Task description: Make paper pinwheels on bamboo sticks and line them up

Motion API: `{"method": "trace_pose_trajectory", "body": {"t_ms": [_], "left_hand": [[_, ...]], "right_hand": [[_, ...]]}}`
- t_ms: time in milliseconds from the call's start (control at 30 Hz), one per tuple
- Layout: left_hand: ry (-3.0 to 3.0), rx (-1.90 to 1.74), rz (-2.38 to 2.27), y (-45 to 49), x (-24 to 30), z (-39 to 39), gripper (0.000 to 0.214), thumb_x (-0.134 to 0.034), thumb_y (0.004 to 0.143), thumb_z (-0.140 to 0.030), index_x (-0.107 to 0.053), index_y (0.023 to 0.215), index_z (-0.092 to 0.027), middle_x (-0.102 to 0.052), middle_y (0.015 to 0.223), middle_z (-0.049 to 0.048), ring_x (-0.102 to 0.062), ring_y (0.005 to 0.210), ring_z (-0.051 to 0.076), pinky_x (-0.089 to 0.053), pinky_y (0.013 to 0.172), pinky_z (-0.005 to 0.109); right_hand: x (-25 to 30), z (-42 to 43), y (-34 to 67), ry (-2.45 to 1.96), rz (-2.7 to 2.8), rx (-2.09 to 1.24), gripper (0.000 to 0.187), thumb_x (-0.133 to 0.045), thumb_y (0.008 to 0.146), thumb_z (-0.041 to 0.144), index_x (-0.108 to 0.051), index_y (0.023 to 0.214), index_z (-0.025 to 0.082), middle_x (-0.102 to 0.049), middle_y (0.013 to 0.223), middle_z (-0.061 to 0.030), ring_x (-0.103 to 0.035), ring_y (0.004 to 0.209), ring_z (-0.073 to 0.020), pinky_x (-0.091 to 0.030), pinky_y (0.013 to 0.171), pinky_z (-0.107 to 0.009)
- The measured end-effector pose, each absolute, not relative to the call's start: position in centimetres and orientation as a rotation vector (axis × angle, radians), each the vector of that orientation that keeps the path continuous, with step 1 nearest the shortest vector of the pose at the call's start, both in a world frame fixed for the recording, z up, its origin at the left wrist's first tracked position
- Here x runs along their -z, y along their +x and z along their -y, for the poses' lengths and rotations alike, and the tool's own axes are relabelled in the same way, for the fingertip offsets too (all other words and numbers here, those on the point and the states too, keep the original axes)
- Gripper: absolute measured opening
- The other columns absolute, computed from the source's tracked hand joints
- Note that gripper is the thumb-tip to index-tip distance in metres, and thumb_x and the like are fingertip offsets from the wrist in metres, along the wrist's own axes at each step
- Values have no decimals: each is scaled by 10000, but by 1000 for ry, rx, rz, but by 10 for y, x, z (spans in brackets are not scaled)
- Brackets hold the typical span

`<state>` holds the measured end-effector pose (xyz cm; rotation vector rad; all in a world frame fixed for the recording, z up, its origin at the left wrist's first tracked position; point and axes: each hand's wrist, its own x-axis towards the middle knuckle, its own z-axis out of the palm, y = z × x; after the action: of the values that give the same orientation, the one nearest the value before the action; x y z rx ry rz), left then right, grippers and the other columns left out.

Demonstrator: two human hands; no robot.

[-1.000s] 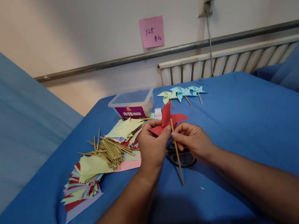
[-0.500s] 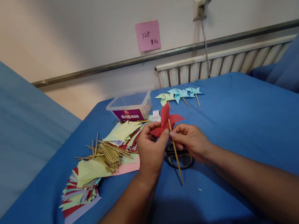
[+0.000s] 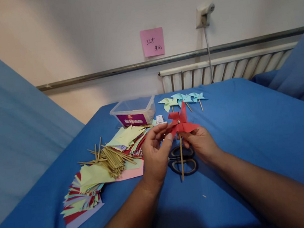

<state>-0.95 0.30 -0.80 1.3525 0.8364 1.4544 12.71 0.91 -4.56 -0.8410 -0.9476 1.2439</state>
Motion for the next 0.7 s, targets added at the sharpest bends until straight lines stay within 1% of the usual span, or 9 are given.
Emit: {"method": "trace_pose_trajectory", "body": {"t_ms": [100, 167, 233, 400, 500, 700], "left_hand": [[1317, -1657, -944, -13, 9, -9, 250, -724, 786, -270, -669, 1013, -181, -718, 1067, 80, -666, 995, 193, -504, 896, 323], [1258, -1707, -1009, -15, 8, -14, 273, -739, 765, -279, -674, 1012, -183, -706, 1061, 65, -655, 963, 169, -504, 854, 286], [1186, -1621, -1024, -15, 8, -18, 302, -758, 738, -294, -674, 1003, -176, -705, 1019, 55, -652, 924, 157, -502, 825, 268], [1078, -1294, -966, -8, 13, -18, 284, -803, 675, -322, -681, 869, -154, -708, 847, 42, -650, 758, 142, -500, 738, 253], [1066, -1262, -931, -6, 16, -15, 256, -805, 680, -331, -675, 812, -154, -700, 786, 32, -635, 682, 131, -498, 689, 250], [1016, -1279, -914, -7, 17, -16, 251, -825, 659, -304, -656, 759, -147, -675, 693, 2, -593, 566, 104, -476, 582, 224]], "right_hand": [[47, -8, 127, -802, 925, -1305, 304, -756, 742, 451, -625, 722, 178, -544, 559, 53, -394, 445, -61, -265, 454, -223], [47, -7, 126, -789, 936, -1339, 295, -753, 746, 442, -620, 721, 180, -528, 548, 58, -387, 448, -62, -258, 460, -222], [48, -6, 124, -804, 958, -1363, 294, -744, 755, 445, -618, 718, 182, -509, 520, 63, -383, 447, -66, -258, 463, -221], [54, -4, 119, -851, 999, -1385, 325, -737, 757, 475, -609, 688, 184, -489, 469, 69, -376, 435, -74, -261, 456, -227], [55, -3, 116, -861, 1022, -1395, 349, -733, 757, 486, -596, 655, 182, -489, 461, 67, -367, 428, -70, -260, 452, -229], [54, -1, 112, -916, 1045, -1420, 422, -737, 727, 526, -551, 566, 182, -470, 434, 62, -361, 423, -71, -276, 446, -230]]}}
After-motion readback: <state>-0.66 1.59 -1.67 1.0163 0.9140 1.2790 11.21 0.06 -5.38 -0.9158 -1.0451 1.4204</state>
